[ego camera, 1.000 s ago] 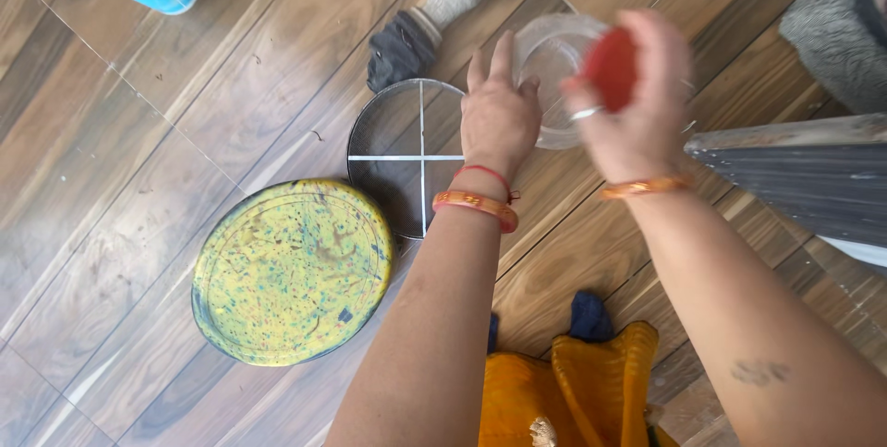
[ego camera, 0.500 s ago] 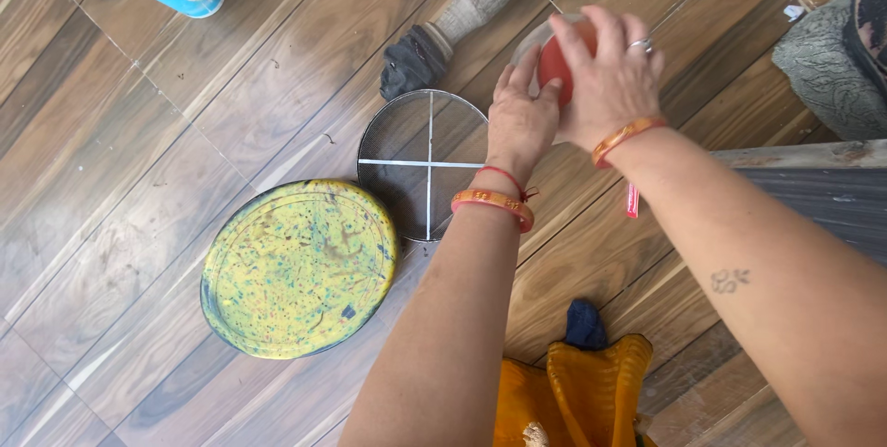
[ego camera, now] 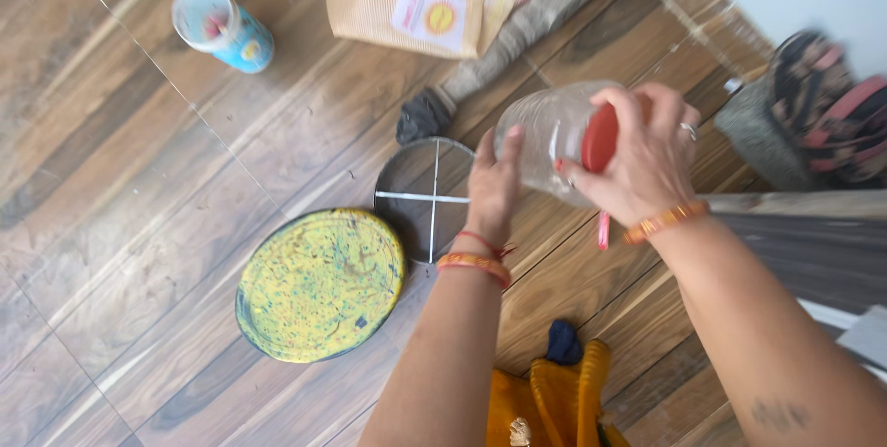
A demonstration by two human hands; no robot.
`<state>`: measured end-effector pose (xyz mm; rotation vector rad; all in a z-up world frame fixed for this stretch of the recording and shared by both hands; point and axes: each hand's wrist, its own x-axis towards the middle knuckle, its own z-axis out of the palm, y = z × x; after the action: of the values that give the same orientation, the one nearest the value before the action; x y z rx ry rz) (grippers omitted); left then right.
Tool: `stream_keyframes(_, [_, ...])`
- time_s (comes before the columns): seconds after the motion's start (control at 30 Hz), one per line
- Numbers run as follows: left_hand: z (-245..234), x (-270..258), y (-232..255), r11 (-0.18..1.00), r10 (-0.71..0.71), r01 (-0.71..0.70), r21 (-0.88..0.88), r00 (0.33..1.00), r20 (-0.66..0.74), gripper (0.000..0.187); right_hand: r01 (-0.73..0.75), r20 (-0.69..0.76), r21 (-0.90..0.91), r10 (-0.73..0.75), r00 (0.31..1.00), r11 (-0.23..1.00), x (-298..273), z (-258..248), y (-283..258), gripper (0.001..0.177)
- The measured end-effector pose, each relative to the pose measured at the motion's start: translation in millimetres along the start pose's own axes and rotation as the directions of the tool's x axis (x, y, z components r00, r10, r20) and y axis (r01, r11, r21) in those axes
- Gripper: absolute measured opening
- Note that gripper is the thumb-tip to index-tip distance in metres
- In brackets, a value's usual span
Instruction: The person moves from an indoor area to a balcony, picks up a plastic jar and a metal sieve, then places them on a hanging rack. They then pick up a small cup containing clothespins and a yellow lid, placing them on the floor. Finally, they pick up a red plastic basin and place it on a sack on the floor.
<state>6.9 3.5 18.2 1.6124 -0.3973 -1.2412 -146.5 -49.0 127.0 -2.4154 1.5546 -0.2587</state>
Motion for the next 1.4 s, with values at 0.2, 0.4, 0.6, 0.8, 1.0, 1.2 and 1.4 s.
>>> stream_keyframes(0.2, [-68,-72,149,0.799,-0.388,0.518,-0.304,0.832,0.396,0.094,0.180,-0.015,0.391,-0.189,0.982,0.903,-22,-186,-31,0.082])
stream_keyframes(0.4, [-98,-191,287,0.829,-0.235,0.477,-0.292,0.770,0.593,0.084,0.405,-0.170,0.478,-0.370,0.913,0.780,-46,-317,-78,0.061])
stream_keyframes(0.6, [-124,-318,368,0.867,0.118,0.109,-0.486,0.903,0.412,0.085,-0.212,0.131,0.873,0.208,0.969,0.438,-77,-404,-142,0.054])
stream_keyframes(0.8, [-174,-416,426,0.933,0.269,-0.166,-0.320,0.911,0.312,0.090,-0.620,0.569,0.784,0.432,0.699,-0.030,-97,-469,-194,0.069])
stream_keyframes(1.0, [-239,-462,470,0.870,0.050,0.025,-0.493,0.989,0.139,0.073,0.053,0.201,0.889,-0.491,0.848,0.455,-117,-529,-236,0.113])
stream_keyframes(1.2, [-276,-506,478,0.813,0.396,-0.385,-0.436,0.915,-0.070,0.058,-0.238,0.427,0.814,-0.269,0.863,0.530,-100,-559,-306,0.106])
stream_keyframes(1.4, [-329,-553,487,0.835,0.179,-0.216,-0.506,0.976,-0.121,0.050,0.157,0.308,0.734,-0.529,0.790,0.661,-103,-585,-369,0.111])
